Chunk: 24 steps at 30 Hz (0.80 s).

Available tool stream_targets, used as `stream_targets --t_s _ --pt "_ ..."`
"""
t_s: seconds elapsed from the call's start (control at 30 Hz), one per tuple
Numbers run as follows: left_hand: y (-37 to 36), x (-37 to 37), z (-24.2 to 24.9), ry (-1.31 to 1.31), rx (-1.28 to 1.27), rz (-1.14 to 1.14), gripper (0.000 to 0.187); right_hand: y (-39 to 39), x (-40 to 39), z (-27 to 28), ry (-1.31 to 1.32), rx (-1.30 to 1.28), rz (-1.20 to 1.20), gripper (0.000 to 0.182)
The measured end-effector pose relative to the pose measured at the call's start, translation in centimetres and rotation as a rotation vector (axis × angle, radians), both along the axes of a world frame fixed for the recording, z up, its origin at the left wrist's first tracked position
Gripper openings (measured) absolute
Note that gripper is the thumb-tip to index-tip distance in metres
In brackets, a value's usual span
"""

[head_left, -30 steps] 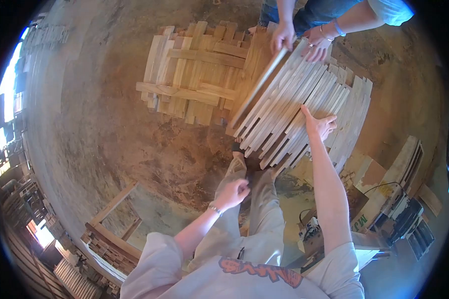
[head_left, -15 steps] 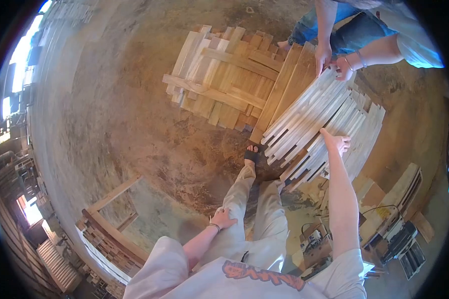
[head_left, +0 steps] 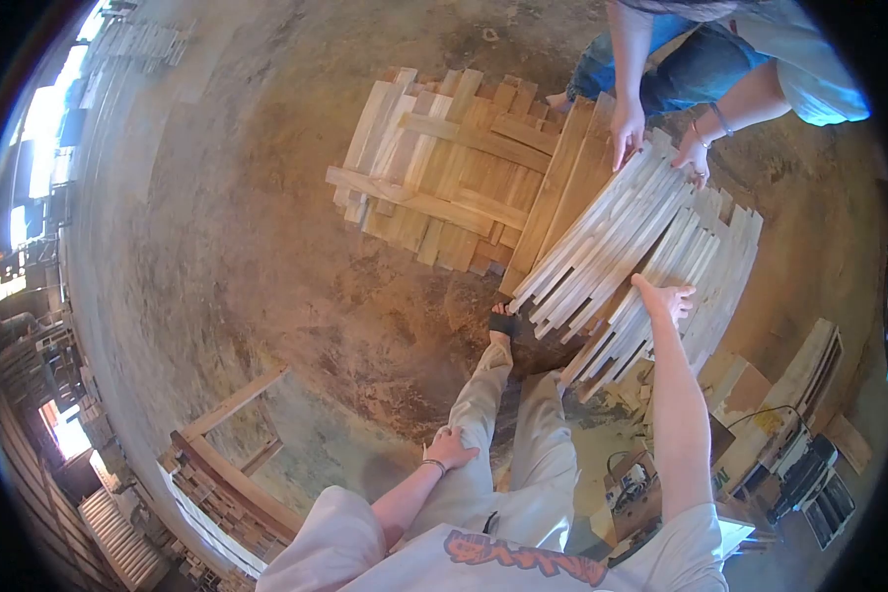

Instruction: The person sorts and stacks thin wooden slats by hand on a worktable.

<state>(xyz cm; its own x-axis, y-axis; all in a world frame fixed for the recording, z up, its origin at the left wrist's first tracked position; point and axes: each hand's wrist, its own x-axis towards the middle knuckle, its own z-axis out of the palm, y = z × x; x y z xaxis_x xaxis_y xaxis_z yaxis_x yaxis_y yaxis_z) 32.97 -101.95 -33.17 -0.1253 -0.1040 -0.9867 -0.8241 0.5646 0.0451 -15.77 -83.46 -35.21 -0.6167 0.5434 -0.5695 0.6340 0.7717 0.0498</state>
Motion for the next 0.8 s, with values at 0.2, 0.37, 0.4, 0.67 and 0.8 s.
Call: stream_targets --t_s 0.2,0.37,0.4,0.67,0.8 --pt "-0.2 -0.1 0.6 0.006 -0.007 0.042 0.089 0.1 0.0 -0.8 -0.003 -0.032 -0.042 0.15" --pt "-0.5 -1.0 0.4 0.002 -0.013 0.035 0.088 0.0 -1.3 -1.4 -0.08 -0.026 -0.125 0.153" --pt "-0.4 -0.8 0.2 0.024 -0.024 0.026 0.088 0.0 -1.4 -1.5 -0.08 -0.023 -0.131 0.153" --pt "-1.1 -1.3 -0.1 0.053 -0.033 0.01 0.088 -1.4 -1.4 0.1 -0.097 -0.021 -0.169 0.149" --pt "-1.6 -1.8 -0.4 0.049 -0.025 0.006 0.086 -1.6 -1.4 0.1 -0.07 -0.03 -0.164 0.147"
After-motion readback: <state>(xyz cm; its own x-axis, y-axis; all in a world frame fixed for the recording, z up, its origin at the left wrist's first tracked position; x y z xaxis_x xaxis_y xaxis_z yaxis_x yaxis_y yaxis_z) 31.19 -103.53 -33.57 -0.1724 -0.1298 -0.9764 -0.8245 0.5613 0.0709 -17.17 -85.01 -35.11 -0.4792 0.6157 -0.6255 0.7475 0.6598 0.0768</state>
